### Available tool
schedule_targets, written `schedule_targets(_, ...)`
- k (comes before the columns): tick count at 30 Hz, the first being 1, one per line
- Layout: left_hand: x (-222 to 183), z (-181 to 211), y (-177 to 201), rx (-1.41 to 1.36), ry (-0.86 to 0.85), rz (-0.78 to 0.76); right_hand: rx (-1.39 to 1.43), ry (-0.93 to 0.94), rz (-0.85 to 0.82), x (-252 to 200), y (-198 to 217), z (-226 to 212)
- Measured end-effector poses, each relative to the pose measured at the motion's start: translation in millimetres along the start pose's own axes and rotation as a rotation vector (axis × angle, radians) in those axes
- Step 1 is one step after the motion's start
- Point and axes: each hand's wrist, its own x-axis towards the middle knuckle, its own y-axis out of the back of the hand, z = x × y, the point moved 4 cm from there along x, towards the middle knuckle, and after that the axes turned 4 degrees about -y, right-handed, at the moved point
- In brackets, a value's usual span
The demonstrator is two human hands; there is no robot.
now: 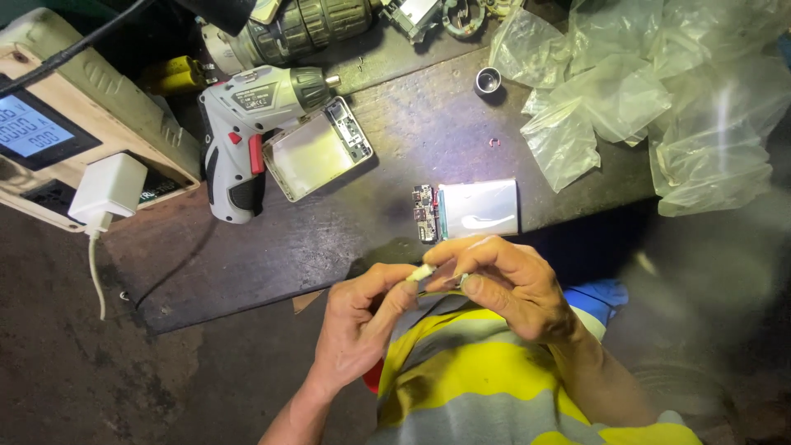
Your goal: Connecting a battery to a circuit board and inspecting the assembly on a repair bench.
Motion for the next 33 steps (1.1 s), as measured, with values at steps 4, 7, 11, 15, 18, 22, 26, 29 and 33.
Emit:
schedule_targets(4,6,19,13,0.463,-0.248,0.163,-0.345,0.193,0.295,3,13,-12)
schedule_targets(7,14,9,23,0.591,-0.33,0.25,-0.609,0.415,0.459,11,20,-12)
schedule_targets(11,29,4,31,0.688,-0.376,0.285,-0.858,0.647,0.512,35,16,-4)
schedule_targets(15,33,5,31,0.731,-0.39,0.296,-0.876,0.639,0.498,48,19,-1)
schedule_targets(18,31,3,31,0.727,-0.4,0.3,-0.922,0.66,0.389,54,24,-4)
schedule_targets(22,21,-7,28,0.806,-0.413,0.352,-0.961,0.724,0.28,50,26,-17)
schedule_targets(26,19,-8,26,0.93,-0.475,0.398,-0.917,0.69,0.165,55,14,-19)
schedule_targets(29,19,-9,27,1.0,-0.479,0.396,-0.926,0.676,0.145,61,13,-10)
schedule_targets(33,17,-13,29,0.963,-0.508,0.405,-0.749,0.672,0.247,60,29,-23)
